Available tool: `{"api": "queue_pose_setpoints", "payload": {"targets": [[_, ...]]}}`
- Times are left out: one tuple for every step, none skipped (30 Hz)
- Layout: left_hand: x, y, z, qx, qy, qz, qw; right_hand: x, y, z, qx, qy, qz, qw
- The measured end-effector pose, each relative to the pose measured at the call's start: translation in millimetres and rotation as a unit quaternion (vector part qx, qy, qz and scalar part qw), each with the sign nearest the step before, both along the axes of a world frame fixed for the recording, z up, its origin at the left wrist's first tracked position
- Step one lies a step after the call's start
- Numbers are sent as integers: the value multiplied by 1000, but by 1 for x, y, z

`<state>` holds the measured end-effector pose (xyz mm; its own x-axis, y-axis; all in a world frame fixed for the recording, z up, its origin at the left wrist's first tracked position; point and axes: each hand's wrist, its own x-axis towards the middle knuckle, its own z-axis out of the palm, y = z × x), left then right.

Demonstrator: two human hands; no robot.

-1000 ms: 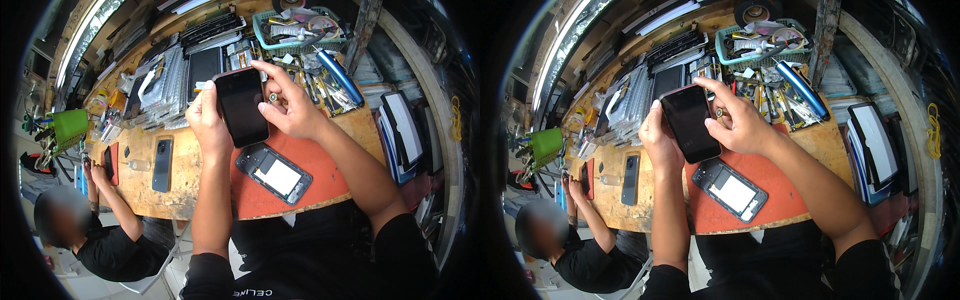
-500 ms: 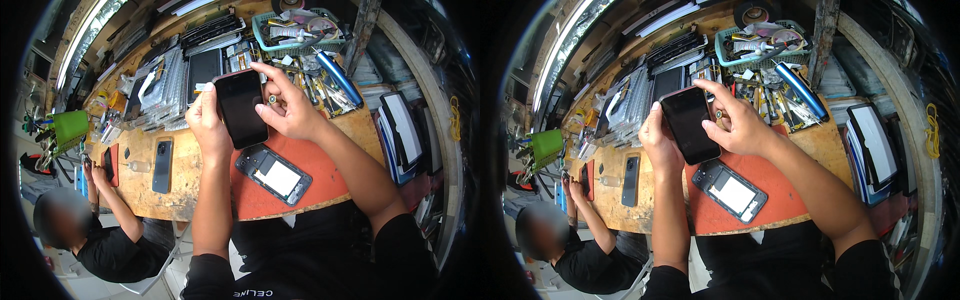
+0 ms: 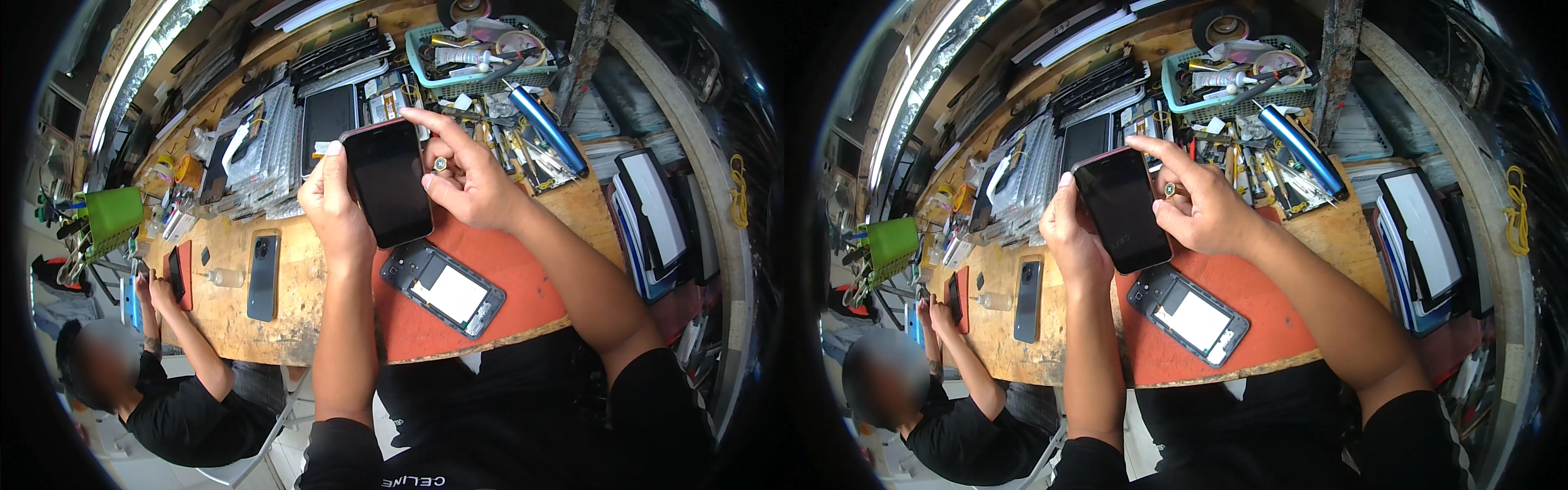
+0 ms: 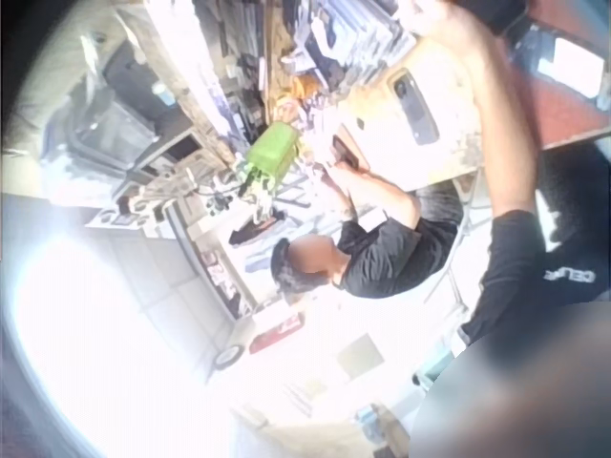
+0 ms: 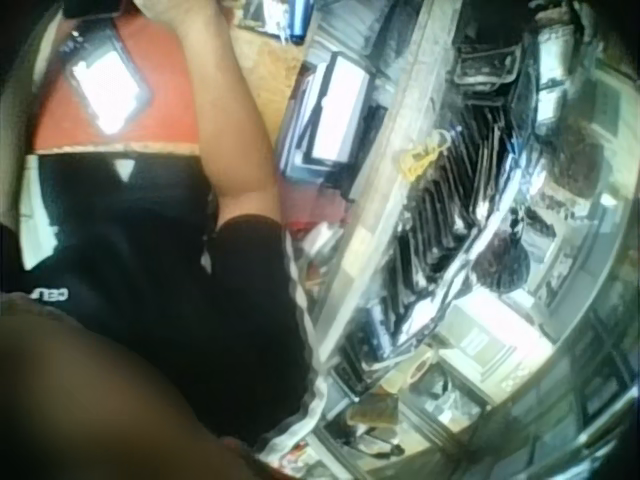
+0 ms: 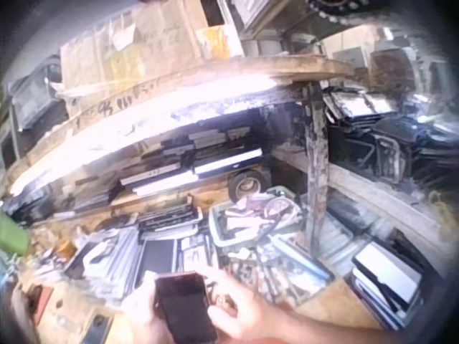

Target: The person removes a small metal bracket from a disassembled smartphone and places it on the workbench. Then the person picks up a different smartphone, turns it over, and repeatedly presses the screen and side buttons to test responsiveness.

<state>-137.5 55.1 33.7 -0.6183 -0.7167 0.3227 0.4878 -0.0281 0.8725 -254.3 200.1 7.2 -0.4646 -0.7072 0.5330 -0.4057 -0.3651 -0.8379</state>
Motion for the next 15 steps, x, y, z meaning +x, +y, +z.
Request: {"api": "queue_pose_setpoints", "payload": {"targets": [[0, 0, 0, 0, -2, 2, 1000, 0, 0, -1, 3, 4, -1, 1000], [0, 0, 0, 5, -15, 13, 1000, 0, 0, -1, 2, 9, -5, 1000], [0, 0, -1, 1, -2, 5, 1000, 0, 0, -2, 7, 10, -9, 1000], [0, 1, -1, 1, -1, 5, 1000, 1, 1, -3, 10, 11, -15, 1000], [1, 1, -2, -5, 10, 0, 1000, 1, 0, -3, 4, 21, -25, 999], [1, 1, -2, 2, 1, 3, 1000, 1, 1, -3, 5, 14, -21, 1000], [1, 0, -2, 1, 3, 0, 1000, 1, 1, -3, 6, 7, -16, 1000], [1, 0, -1, -1, 5, -1, 1000, 1, 2, -2, 6, 1, -11, 1000], [1, -1, -1, 0, 3, -5, 1000, -1, 1, -1, -4, 17, -15, 1000], [2, -1, 0, -1, 1, -7, 1000, -2, 0, 1, -14, 33, -20, 999], [2, -1, 0, 1, -9, 0, 1000, -3, -1, 2, -13, 45, -32, 998], [1, 0, 0, 3, -1, -3, 1000, -3, 0, 3, -18, 45, -24, 999], [1, 0, 0, 7, -1, 2, 1000, -4, 1, 3, -13, 40, -24, 999], [1, 1, 0, 7, 3, 2, 1000, -4, 1, 4, -7, 36, -23, 999], [1, 0, 0, 11, 2, -1, 1000, -4, 2, 4, -9, 38, -25, 999]]}}
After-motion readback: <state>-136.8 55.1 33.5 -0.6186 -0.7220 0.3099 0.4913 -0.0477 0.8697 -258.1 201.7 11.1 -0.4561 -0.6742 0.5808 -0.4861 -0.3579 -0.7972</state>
